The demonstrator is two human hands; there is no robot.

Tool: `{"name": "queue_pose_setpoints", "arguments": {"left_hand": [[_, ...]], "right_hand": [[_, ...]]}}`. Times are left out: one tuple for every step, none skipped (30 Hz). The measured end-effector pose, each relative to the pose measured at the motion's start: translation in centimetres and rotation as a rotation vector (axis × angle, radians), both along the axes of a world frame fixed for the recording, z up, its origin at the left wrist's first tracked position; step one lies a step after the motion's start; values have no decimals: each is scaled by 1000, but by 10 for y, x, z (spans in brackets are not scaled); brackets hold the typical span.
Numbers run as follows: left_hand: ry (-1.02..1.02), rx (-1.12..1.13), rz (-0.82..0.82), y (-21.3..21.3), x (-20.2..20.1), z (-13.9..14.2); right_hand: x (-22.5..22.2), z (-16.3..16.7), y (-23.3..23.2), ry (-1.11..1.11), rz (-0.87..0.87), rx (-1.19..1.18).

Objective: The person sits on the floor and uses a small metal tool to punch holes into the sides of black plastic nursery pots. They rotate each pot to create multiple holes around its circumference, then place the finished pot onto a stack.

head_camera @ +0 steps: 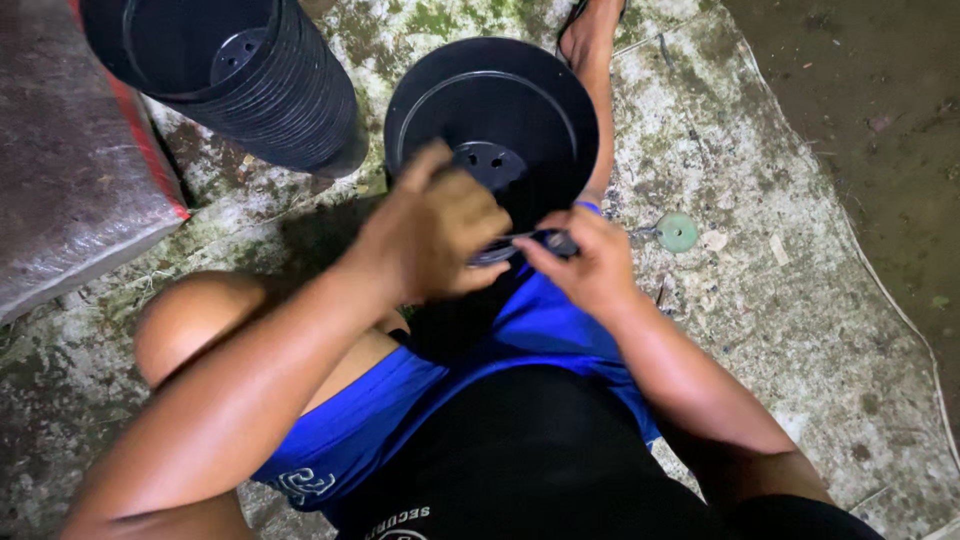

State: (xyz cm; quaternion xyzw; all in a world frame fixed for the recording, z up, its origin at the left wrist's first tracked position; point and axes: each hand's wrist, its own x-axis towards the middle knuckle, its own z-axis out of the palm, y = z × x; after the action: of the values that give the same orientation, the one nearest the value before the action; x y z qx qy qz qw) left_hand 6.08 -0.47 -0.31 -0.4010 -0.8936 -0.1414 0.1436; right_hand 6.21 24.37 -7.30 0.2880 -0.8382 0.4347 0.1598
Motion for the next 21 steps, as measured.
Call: {"name": "queue_pose_setpoints", "arguments": {"left_hand": [[-1, 18, -26, 5, 7, -5], [1, 37, -51, 11, 13, -11], [-73, -6, -36, 16, 16, -18], [-149, -51, -17, 19, 19, -24], [-227, -99, 6, 21, 22, -30], [-231, -50, 2, 21, 23, -35], [-232, -1, -4, 22, 24, -40], [-232, 50, -14, 22, 24, -44], [-264, 82, -16, 21, 24, -47], [-298, 114, -18, 21, 24, -49], [-331, 146, -21, 21, 24, -51], [-327, 178, -33, 20, 23, -52], [-322, 211, -44, 20, 22, -52], [-318, 244, -54, 20, 21, -52], [-331, 267, -54, 19, 19, -51], [-345, 291, -54, 19, 17, -50], [-358, 315, -54, 18, 14, -47], [-354, 317, -25, 17, 11, -44], [-349, 320, 3, 16, 7, -40], [-343, 321, 29, 14, 2, -35], [-349, 378, 72, 11, -3, -30]], "right_hand": [[5, -3, -5, 1, 12, 2], [10, -5, -8, 5, 25, 5], [14, -8, -9, 17, 20, 25], [18, -10, -10, 27, 20, 42], [22, -13, -12, 35, 22, 56], [24, -16, -13, 35, 23, 61], [25, -17, -12, 37, 21, 68], [26, -18, -10, 39, 15, 77], [25, -19, -9, 50, 23, 87], [24, -19, -7, 59, 30, 96], [23, -19, -6, 69, 37, 105], [21, -18, -5, 72, 39, 102], [20, -17, -4, 74, 42, 100], [18, -16, -3, 77, 46, 97], [16, -14, -3, 72, 38, 100], [14, -12, -3, 66, 30, 104], [12, -9, -3, 60, 23, 108], [10, -6, -4, 12, 2, 46], [9, -3, -5, -35, -19, -16], [7, 1, -6, -80, -42, -78], [6, 6, -6, -129, 18, -153]]}}
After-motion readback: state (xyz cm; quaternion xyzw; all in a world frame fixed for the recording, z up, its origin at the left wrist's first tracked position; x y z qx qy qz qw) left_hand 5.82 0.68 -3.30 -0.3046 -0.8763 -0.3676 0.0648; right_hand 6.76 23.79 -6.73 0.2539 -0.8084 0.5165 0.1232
